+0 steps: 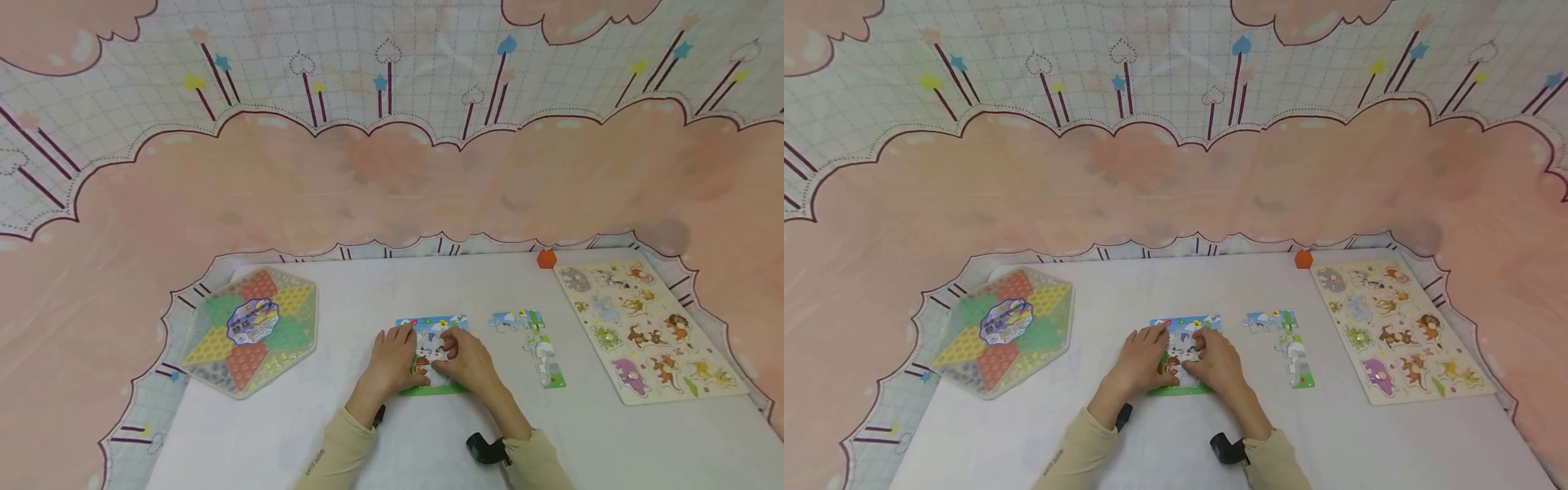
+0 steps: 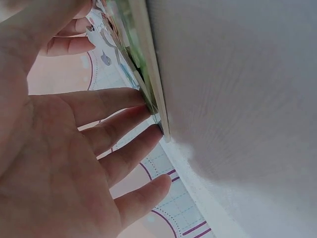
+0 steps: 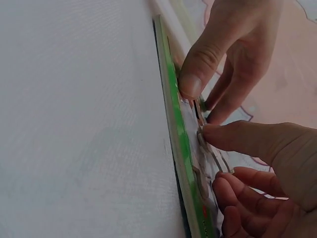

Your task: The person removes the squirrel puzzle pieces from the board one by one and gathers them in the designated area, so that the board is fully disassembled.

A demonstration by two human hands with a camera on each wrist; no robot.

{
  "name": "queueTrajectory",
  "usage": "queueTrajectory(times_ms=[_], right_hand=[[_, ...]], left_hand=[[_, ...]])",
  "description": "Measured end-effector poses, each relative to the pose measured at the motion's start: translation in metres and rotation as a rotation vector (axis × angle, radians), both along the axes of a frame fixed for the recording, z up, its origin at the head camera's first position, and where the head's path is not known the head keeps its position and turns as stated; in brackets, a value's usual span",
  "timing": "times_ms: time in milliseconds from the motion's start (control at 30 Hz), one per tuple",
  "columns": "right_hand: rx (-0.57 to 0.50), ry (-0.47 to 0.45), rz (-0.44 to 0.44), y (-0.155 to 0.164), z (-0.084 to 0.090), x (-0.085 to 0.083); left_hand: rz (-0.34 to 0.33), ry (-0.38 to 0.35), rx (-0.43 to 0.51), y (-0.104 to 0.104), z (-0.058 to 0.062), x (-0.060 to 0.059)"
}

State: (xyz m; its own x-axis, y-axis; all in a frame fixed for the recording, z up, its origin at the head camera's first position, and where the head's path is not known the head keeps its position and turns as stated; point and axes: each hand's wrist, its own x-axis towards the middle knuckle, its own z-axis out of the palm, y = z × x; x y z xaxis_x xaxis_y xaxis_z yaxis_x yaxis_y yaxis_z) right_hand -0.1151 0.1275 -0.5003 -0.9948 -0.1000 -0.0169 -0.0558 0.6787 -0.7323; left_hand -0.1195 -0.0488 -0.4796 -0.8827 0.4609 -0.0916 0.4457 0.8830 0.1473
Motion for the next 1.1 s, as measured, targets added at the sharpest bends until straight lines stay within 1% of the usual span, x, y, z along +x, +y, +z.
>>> queueTrajectory(times_ms=[67, 167, 267, 367, 467, 667, 767, 900, 967, 1100], right_hand=[[-0.004, 0.008, 0.004, -0.001, -0.001, 0.000], [-0.011, 0.050, 0.022, -0.003, -0.002, 0.000], [-0.009, 0.101, 0.086, -0.006, -0.003, 0.000], [0.003, 0.120, 0.141, -0.009, -0.006, 0.001], [0.023, 0.113, 0.155, -0.010, -0.006, 0.002], [0.111, 0.105, 0.166, -0.010, -0.001, 0.002], [0.108, 0.102, 0.177, -0.008, 0.001, 0.001], [0.090, 0.064, 0.188, -0.005, 0.004, 0.001], [0.107, 0.056, 0.186, -0.004, 0.005, 0.001], [0.157, 0.070, 0.162, 0.000, 0.008, 0.002]], left_hand=[[-0.004, 0.003, 0.001, -0.001, 0.000, 0.000], [-0.006, 0.001, 0.000, -0.002, 0.001, 0.000], [-0.002, 0.003, 0.008, -0.002, 0.001, 0.000], [0.002, -0.008, 0.014, -0.002, 0.001, -0.001], [0.003, -0.018, 0.023, -0.002, 0.001, 0.000], [0.007, -0.017, 0.016, -0.002, 0.001, 0.001], [0.005, -0.017, 0.017, -0.001, 0.003, 0.001], [0.004, -0.026, 0.012, -0.001, 0.003, 0.001], [0.001, -0.022, 0.004, -0.001, 0.003, 0.001], [-0.002, -0.012, -0.009, -0.002, 0.003, 0.001]])
